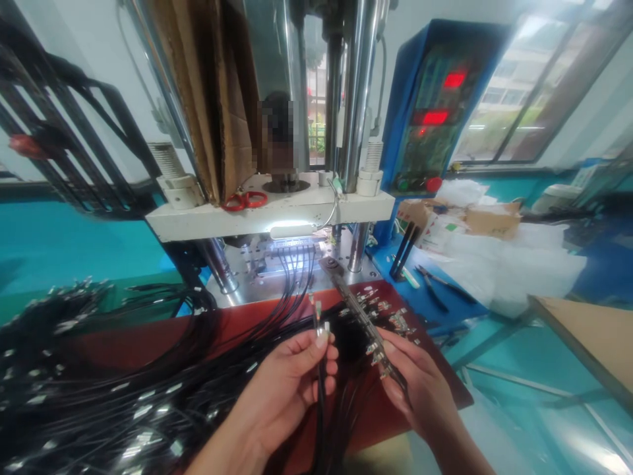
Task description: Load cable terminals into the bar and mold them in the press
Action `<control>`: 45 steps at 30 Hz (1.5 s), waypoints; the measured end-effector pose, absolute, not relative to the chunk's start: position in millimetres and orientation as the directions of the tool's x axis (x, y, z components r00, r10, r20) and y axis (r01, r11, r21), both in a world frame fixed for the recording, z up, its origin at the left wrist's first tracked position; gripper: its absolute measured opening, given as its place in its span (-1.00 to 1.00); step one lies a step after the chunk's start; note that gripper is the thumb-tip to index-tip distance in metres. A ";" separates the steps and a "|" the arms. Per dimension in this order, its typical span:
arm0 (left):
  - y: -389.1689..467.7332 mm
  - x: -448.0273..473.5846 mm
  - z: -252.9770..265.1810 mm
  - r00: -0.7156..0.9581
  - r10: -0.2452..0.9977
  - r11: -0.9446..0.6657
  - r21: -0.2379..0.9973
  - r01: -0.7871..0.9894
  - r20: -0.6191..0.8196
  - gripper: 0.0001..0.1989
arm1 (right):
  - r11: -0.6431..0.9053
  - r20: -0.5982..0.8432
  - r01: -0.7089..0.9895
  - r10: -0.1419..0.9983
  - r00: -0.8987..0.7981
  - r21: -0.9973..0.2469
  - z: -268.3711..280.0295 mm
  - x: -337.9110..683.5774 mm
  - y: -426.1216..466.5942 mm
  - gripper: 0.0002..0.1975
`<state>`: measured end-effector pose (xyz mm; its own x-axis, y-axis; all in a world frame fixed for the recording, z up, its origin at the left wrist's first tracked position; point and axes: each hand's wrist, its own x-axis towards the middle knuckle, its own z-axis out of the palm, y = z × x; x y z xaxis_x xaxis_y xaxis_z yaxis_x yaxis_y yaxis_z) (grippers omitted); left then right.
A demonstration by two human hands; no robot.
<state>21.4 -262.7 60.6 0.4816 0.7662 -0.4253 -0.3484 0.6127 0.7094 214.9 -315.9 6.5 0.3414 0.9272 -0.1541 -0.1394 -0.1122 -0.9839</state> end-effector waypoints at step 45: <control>-237.1 65.7 48.0 0.470 0.832 0.209 0.951 0.229 -0.296 -0.93 | -0.147 -0.165 -0.077 0.922 0.352 -0.986 17.0 202.9 -315.8 -0.55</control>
<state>65.7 -237.1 48.0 0.4697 0.8318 -0.2958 0.2292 0.2086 0.9507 202.9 -315.8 17.0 0.3516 0.9216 -0.1646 -0.0770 -0.1467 -0.9862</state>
